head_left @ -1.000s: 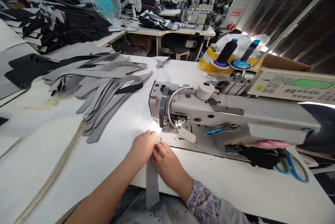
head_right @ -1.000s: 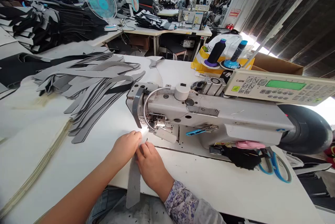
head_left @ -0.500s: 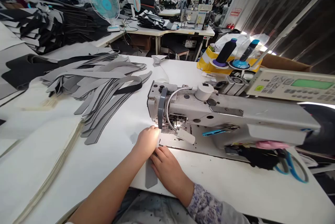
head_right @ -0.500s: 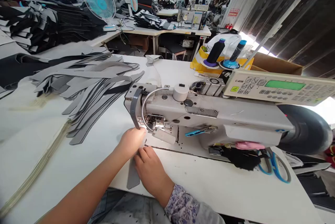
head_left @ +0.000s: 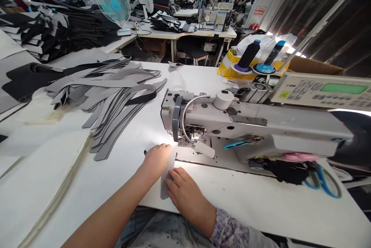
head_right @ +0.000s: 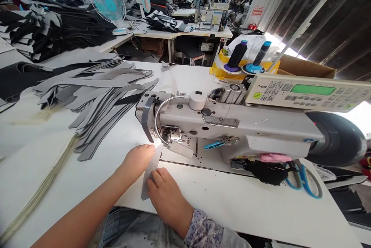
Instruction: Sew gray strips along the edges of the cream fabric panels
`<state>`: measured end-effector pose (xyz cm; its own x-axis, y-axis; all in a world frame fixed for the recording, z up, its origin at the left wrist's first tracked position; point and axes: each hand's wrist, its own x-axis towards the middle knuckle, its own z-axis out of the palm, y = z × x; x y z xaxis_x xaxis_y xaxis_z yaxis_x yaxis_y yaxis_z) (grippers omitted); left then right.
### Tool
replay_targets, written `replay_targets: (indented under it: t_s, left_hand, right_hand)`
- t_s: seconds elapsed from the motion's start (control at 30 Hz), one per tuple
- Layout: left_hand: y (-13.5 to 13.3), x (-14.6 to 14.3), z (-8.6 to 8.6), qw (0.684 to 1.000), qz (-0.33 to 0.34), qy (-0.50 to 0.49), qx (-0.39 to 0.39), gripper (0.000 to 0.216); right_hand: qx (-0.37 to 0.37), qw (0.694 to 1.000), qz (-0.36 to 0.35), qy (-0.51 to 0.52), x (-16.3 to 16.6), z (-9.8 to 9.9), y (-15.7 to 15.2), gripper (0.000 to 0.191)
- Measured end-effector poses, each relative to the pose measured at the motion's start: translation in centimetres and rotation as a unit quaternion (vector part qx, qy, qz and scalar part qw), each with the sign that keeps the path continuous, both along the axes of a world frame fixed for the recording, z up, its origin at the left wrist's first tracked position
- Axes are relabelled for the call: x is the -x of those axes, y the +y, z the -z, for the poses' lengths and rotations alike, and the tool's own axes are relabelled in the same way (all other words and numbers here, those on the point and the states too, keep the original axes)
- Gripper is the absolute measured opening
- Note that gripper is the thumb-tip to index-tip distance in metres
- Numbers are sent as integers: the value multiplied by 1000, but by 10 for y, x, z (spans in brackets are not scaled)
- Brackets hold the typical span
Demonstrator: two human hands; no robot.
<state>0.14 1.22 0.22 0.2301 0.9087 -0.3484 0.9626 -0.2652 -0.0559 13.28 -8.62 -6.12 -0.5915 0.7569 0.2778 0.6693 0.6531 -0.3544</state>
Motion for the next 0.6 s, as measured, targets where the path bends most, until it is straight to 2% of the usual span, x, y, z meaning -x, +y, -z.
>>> replay_targets:
  t_s: [0.23, 0.43, 0.6]
  left_hand:
    - [8, -7, 9, 1000, 3, -31, -3, 27]
    - [14, -14, 11, 999, 4, -47, -16, 24]
    - [18, -25, 12, 998, -8, -46, -34, 28]
  right_hand:
    - [-17, 1000, 9, -8, 1, -10, 14, 28]
    - [3, 1000, 22, -4, 2, -8, 25, 36]
    - [-15, 999, 37, 5, 1, -2, 34, 25]
